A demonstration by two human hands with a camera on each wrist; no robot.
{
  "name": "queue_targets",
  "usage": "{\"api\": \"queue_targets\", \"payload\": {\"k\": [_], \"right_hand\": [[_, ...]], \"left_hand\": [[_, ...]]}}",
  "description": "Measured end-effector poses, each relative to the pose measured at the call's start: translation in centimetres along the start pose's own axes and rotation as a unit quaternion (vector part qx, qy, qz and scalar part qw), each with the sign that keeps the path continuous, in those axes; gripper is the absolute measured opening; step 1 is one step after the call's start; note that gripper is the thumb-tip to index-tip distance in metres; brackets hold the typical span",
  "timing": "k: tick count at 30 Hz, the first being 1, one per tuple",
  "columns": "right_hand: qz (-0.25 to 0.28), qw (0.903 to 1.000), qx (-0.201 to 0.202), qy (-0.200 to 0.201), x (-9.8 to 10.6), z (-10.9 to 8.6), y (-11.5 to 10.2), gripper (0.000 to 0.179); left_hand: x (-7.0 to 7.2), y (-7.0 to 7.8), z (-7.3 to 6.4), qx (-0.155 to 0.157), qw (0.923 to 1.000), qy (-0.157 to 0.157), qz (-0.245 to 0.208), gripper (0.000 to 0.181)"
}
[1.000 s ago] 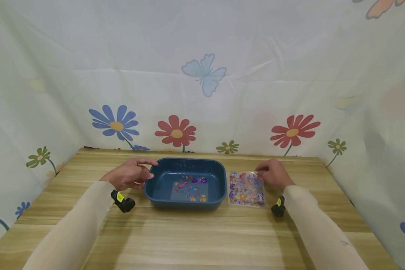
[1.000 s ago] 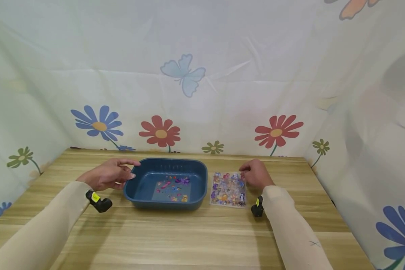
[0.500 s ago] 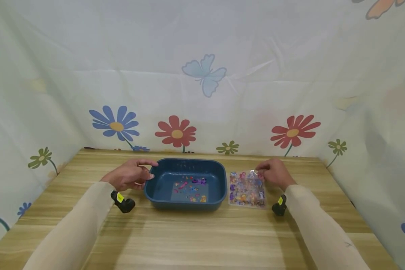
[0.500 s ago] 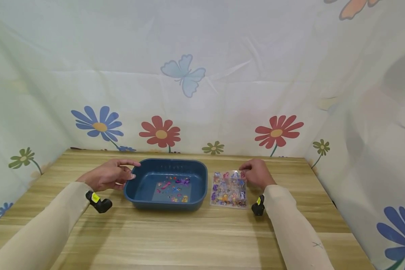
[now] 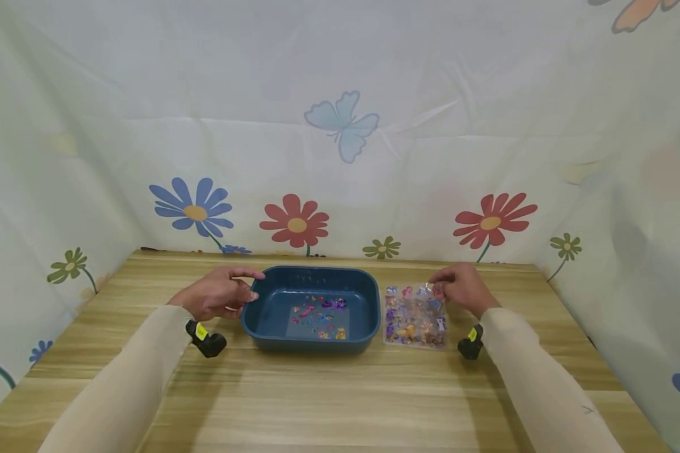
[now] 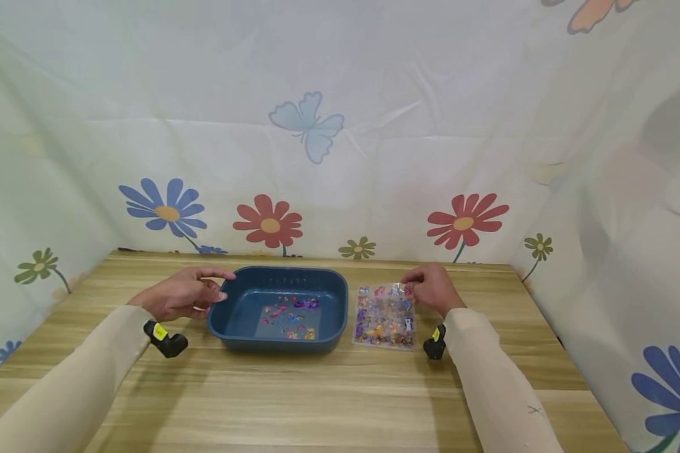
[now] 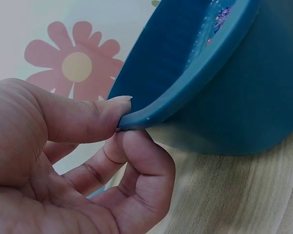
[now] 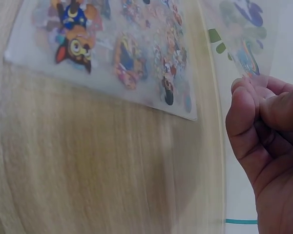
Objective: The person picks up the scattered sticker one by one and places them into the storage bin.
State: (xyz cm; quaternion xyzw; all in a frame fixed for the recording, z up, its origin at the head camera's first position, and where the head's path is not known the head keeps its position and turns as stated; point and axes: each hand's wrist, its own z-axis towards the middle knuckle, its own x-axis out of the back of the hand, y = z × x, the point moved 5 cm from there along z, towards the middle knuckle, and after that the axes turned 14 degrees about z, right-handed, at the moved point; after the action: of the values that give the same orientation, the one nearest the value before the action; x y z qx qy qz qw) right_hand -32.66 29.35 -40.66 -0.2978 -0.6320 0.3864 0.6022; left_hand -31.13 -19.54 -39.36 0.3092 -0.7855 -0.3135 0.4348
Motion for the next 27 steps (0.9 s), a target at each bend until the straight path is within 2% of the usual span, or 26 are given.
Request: {"api": "queue_targets", "payload": {"k": [7,27], "right_hand": [[0.007,0.9997,0.022,0.003,0.45,-0.19,-0.17,0.021],[0.037,0.9992,0.014,-0.003,0.75,-0.62,-0.79,0.024]], "left_hand": [[-0.05,0.04,0.19,0.000,1.0000,0.000,0.004,0.061],[-0.11,-0.24,0.31,0.007,1.0000,0.002,-0.002,0.062]]}}
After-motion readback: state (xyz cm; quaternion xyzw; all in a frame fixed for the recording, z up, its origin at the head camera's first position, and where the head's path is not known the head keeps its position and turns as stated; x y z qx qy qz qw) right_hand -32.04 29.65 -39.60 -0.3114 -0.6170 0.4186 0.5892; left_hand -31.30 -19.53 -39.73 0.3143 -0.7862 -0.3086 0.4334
